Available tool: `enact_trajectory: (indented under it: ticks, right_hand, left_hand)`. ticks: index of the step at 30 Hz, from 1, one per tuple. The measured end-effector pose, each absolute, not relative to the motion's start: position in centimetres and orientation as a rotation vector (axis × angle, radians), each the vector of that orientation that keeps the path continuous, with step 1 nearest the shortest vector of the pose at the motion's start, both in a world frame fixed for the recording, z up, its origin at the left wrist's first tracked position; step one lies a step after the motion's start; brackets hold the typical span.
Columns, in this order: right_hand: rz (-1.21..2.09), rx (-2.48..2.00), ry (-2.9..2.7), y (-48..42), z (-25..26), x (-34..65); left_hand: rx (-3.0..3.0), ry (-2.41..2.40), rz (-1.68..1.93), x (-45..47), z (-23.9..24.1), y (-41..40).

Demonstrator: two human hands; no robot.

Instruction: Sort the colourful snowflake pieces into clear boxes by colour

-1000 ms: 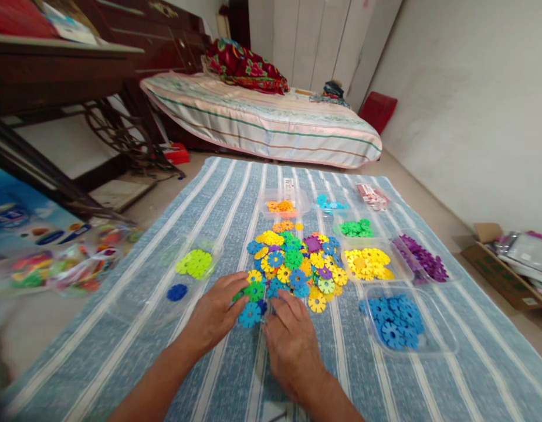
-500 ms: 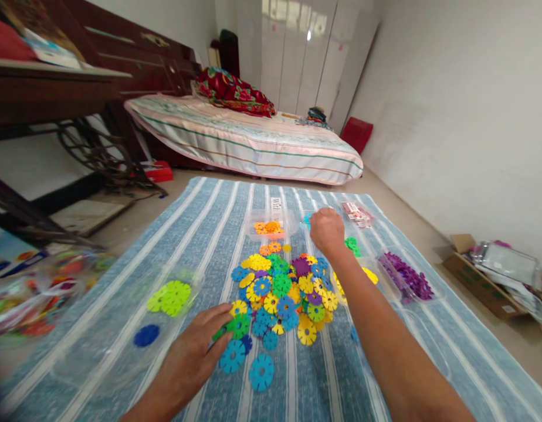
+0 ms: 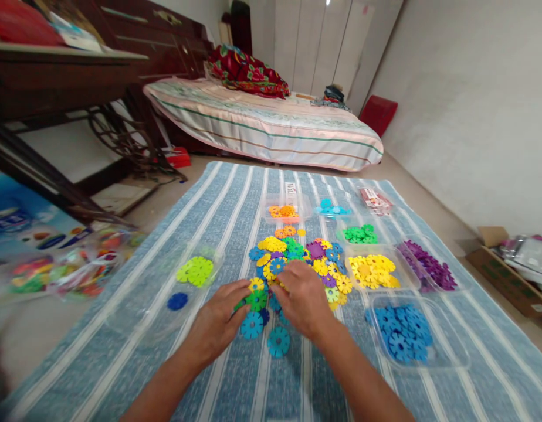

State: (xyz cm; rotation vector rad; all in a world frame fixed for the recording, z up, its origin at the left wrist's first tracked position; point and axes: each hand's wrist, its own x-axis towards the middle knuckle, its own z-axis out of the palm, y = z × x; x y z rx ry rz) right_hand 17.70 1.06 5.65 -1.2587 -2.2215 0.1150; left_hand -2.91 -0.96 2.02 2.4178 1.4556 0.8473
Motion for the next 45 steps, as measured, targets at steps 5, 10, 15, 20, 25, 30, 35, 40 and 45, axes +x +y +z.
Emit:
enact_trajectory:
  ticks: [5,10,15,20,25,30,35,40,45]
  right_hand:
    - [0.105,-1.198,-2.314,-3.9,3.5,14.7]
    - [-0.049,-1.205,-2.277,-4.4,1.1,13.1]
    - [-0.209,-1.087,-2.214,-4.7,0.0,12.9]
    - [-0.214,-0.997,-2.202,-5.1,0.5,13.4]
    - [-0.056,-0.998,-2.066,-5.3,1.5,13.9]
    - [0.082,-1.063,-1.954,-4.2,2.6,15.5]
    - [-0.189,-1.118,-1.906,1.1,4.5,19.3]
    - [-0.499,-1.440,-1.890,10.8,9.4,24.6]
    - [-0.529,-1.663,-1.767,14.8,12.0,26.1]
  left_hand:
    - [2.430,1.467,0.829,-2.8,1.9,-0.9]
    - [2.444,1.487,0.820,-2.9,1.5,-0.8]
    - [2.438,1.480,0.827,-3.0,1.5,-0.7]
    - [2.446,1.473,0.817,-2.9,1.7,-0.7]
    - [2.460,1.481,0.822,-3.0,1.6,-0.7]
    - [2.483,1.470,0.881,-3.1,1.4,-0.5]
    - [2.507,1.462,0.906,-3.5,1.1,-0.2]
    - [2.522,1.457,0.904,-3.8,1.1,-0.1]
    - [2.517,1.460,0.895,-3.7,1.3,-0.2]
